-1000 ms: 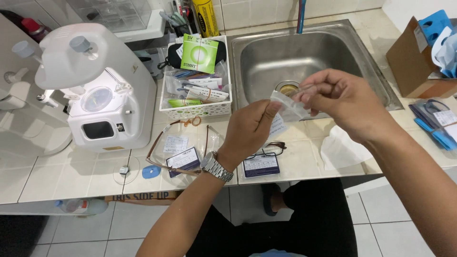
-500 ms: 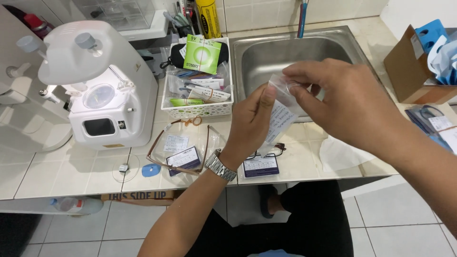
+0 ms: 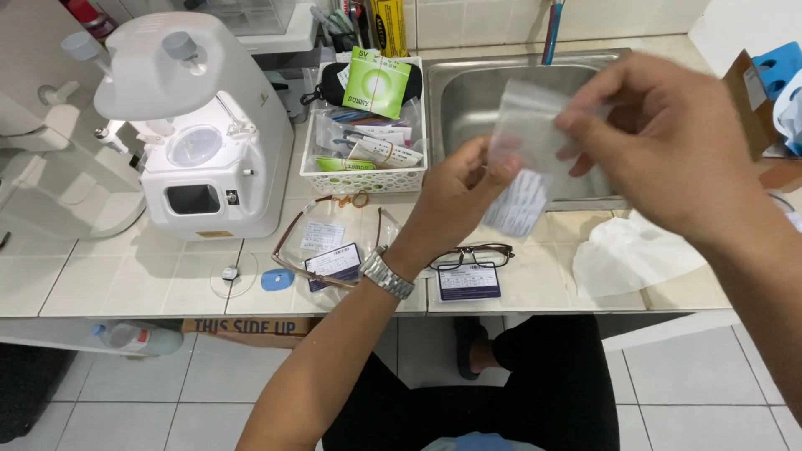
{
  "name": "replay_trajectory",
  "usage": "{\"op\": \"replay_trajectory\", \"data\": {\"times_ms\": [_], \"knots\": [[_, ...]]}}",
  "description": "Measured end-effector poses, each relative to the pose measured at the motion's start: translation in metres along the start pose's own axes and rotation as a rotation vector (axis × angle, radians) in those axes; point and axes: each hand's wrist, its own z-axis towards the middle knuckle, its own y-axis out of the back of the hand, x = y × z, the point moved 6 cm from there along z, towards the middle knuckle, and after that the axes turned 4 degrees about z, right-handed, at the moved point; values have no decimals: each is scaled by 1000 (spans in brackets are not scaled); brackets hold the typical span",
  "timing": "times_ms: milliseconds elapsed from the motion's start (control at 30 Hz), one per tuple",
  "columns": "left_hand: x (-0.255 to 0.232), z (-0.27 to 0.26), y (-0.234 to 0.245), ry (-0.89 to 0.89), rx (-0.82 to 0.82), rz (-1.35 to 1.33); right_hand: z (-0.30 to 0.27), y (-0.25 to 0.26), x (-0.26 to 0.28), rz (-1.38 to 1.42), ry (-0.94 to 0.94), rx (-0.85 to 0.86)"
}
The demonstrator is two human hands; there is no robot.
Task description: The person unpacks contact lenses from sealed packages, wipes them with a tissue, and places them into a lens edger machine. They then handle blue lens holder cards and place lenses into clear containers on the counter.
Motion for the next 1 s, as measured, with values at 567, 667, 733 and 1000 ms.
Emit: {"op": "replay_trajectory", "data": {"times_ms": [567, 667, 733, 1000], "knots": [[139, 38, 29, -9, 242, 1226, -34, -90, -199, -324, -293, 224], [126, 35, 28, -55, 197, 1337, -36, -75, -187, -368, -191, 202], [115, 28, 22, -74, 151, 1321, -44, -52, -179, -342, -144, 127], [1, -33, -138, -256, -185, 967, -149, 84, -230, 6, -32, 253]]}}
